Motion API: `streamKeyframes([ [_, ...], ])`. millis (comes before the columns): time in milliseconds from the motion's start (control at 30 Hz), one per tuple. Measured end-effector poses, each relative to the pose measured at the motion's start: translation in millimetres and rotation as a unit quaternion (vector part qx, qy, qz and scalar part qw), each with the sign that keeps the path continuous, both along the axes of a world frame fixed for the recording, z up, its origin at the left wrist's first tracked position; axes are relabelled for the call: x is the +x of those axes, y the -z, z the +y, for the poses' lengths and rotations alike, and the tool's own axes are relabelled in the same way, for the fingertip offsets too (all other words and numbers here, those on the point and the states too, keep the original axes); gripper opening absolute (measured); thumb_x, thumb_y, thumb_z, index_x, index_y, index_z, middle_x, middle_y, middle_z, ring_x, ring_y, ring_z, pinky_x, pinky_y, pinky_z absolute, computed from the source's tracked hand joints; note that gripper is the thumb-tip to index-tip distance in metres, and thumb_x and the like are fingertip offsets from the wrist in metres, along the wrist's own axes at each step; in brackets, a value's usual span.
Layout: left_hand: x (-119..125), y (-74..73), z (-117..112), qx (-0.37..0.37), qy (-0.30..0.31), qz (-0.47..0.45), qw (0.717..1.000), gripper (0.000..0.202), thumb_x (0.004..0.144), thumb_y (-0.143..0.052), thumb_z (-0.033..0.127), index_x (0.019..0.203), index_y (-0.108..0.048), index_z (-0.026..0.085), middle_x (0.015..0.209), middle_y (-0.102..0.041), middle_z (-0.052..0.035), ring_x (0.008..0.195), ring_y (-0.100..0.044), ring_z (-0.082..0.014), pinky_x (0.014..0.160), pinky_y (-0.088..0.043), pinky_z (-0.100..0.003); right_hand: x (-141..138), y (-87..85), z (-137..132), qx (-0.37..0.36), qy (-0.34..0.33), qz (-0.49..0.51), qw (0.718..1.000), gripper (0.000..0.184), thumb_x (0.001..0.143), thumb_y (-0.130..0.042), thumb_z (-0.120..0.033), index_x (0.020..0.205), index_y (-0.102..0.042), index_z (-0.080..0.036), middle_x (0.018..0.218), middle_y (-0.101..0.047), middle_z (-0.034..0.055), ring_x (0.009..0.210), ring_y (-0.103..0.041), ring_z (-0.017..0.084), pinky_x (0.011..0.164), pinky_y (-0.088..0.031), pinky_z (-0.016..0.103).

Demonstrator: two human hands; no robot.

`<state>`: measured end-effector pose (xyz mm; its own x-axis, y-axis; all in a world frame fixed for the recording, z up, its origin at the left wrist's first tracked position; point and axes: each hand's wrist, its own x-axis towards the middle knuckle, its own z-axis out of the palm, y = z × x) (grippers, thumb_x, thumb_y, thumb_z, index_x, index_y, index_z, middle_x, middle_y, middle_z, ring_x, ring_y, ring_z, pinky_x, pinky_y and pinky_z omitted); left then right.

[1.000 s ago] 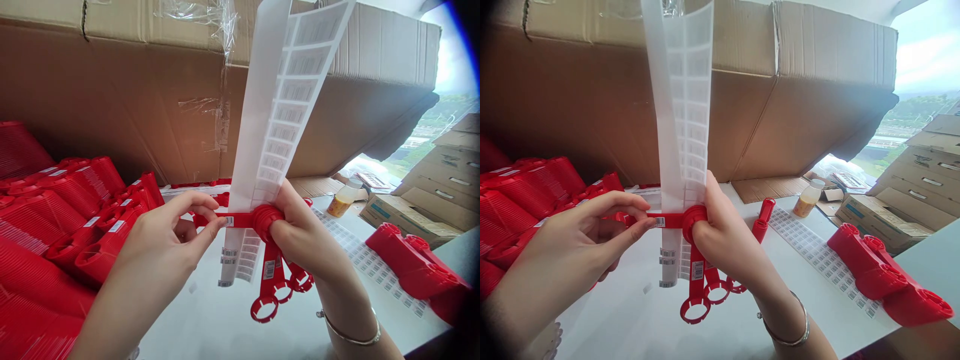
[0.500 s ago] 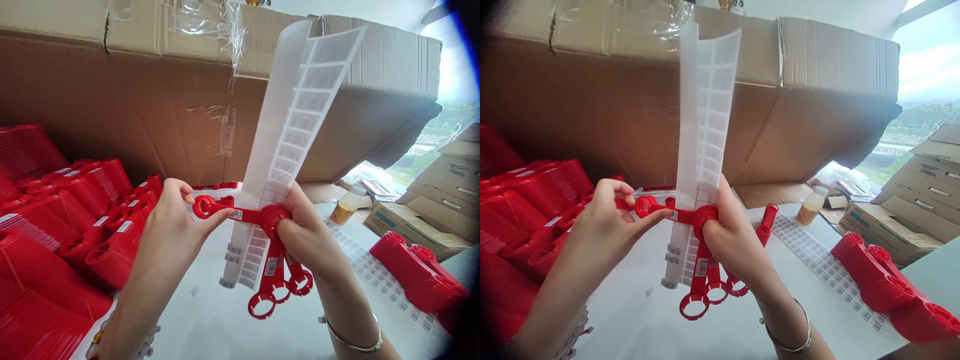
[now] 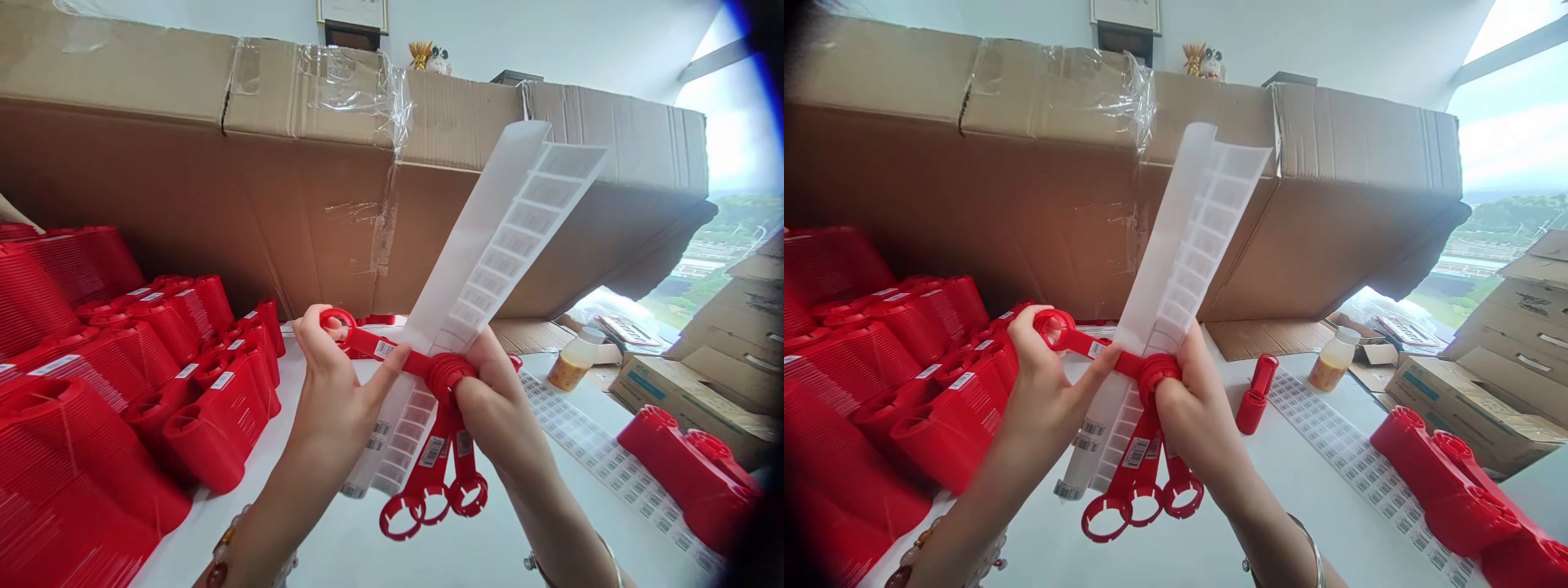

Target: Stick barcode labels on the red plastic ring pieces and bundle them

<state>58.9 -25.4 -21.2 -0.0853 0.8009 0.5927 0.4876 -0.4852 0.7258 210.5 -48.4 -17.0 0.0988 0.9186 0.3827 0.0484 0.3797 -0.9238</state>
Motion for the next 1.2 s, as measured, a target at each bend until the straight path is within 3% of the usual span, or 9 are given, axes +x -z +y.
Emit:
streamKeyframes([
  [100, -7, -2.1, 2, 0.010, 0.026, -0.009, 1.000, 0.036, 0.101, -0.052, 0.054, 0.117, -0.038, 0.025, 0.111, -0.047, -0.0057, 0.102, -0.054, -0.0211, 0.089, -0.048, -0.035, 7, 0.7, 3, -0.001, 0.003, -0.015, 1.000, 0.048, 0.085, -0.054, -0.011, 0.129, -0.060, -0.028, 0.117, -0.071, 0.0070, 0.101, -0.068, 0.027, 0.061, -0.056, 0.032],
  [167, -12, -6.6, 2, -0.009, 0.048, -0.035, 0.998, 0.030, 0.102, -0.050, 0.053, 0.113, -0.045, 0.026, 0.106, -0.053, -0.0028, 0.094, -0.056, -0.0185, 0.083, -0.048, -0.031, 13, 1.2, 6, 0.001, 0.003, -0.018, 1.000, 0.052, 0.085, -0.053, -0.011, 0.133, -0.059, -0.029, 0.116, -0.071, 0.0070, 0.097, -0.069, 0.026, 0.061, -0.056, 0.032],
  [300, -28, -23.2, -1, -0.122, 0.108, -0.147, 0.976, 0.036, 0.092, -0.066, 0.057, 0.106, -0.055, 0.026, 0.096, -0.065, 0.0005, 0.084, -0.063, -0.0165, 0.067, -0.048, -0.025, 24, -1.3, 13, 0.001, 0.010, -0.029, 1.000, 0.050, 0.082, -0.053, -0.010, 0.129, -0.059, -0.028, 0.111, -0.072, 0.0056, 0.080, -0.068, 0.022, 0.055, -0.053, 0.030],
  [400, -40, -34.4, -3, -0.189, 0.182, -0.212, 0.941, 0.034, 0.085, -0.079, 0.047, 0.103, -0.058, 0.026, 0.088, -0.071, 0.0017, 0.080, -0.066, -0.0151, 0.067, -0.050, -0.023, 31, -5.4, 17, -0.007, 0.015, -0.042, 0.999, 0.043, 0.079, -0.056, -0.009, 0.118, -0.061, -0.025, 0.107, -0.072, 0.0058, 0.073, -0.065, 0.019, 0.051, -0.050, 0.029],
  [567, -52, -39.6, -1, -0.227, 0.311, -0.234, 0.893, 0.018, 0.092, -0.071, 0.038, 0.083, -0.069, 0.022, 0.080, -0.063, -0.0009, 0.081, -0.062, -0.0151, 0.077, -0.055, -0.024, 41, -9.5, 23, -0.013, 0.003, -0.035, 0.999, 0.041, 0.078, -0.060, -0.011, 0.116, -0.061, -0.022, 0.108, -0.072, 0.0067, 0.084, -0.069, 0.022, 0.062, -0.057, 0.032],
  [667, -56, -38.0, 2, -0.245, 0.365, -0.223, 0.870, 0.016, 0.093, -0.070, 0.038, 0.085, -0.072, 0.024, 0.077, -0.060, -0.0002, 0.079, -0.059, -0.0133, 0.077, -0.053, -0.021, 48, -10.3, 27, -0.024, -0.010, -0.017, 1.000, 0.039, 0.079, -0.067, -0.015, 0.118, -0.062, -0.022, 0.107, -0.072, 0.0067, 0.090, -0.071, 0.023, 0.071, -0.061, 0.034],
  [767, -55, -37.1, 2, -0.256, 0.376, -0.197, 0.868, 0.016, 0.088, -0.077, 0.041, 0.090, -0.072, 0.026, 0.077, -0.062, -0.0001, 0.077, -0.058, -0.0133, 0.070, -0.051, -0.019, 54, -11.3, 28, -0.034, -0.024, -0.008, 0.999, 0.039, 0.079, -0.072, -0.017, 0.116, -0.062, -0.021, 0.103, -0.072, 0.0065, 0.086, -0.070, 0.022, 0.071, -0.061, 0.035],
  [1000, -47, -39.7, -9, -0.272, 0.320, -0.181, 0.889, 0.032, 0.065, -0.088, 0.038, 0.090, -0.072, 0.027, 0.072, -0.056, 0.0003, 0.069, -0.053, -0.0152, 0.062, -0.047, -0.023, 61, -13.9, 23, -0.036, -0.067, 0.024, 0.997, 0.035, 0.081, -0.070, -0.014, 0.114, -0.065, -0.022, 0.098, -0.072, 0.0035, 0.083, -0.070, 0.019, 0.071, -0.061, 0.031],
  [1200, -55, -41.2, -7, -0.252, 0.345, -0.147, 0.892, 0.031, 0.073, -0.086, 0.042, 0.100, -0.075, 0.034, 0.075, -0.055, 0.0001, 0.087, -0.061, -0.0178, 0.079, -0.054, -0.023, 63, -16.9, 20, -0.039, -0.065, 0.011, 0.997, 0.026, 0.083, -0.076, -0.021, 0.108, -0.067, -0.022, 0.094, -0.071, 0.0024, 0.080, -0.069, 0.018, 0.068, -0.061, 0.029],
])
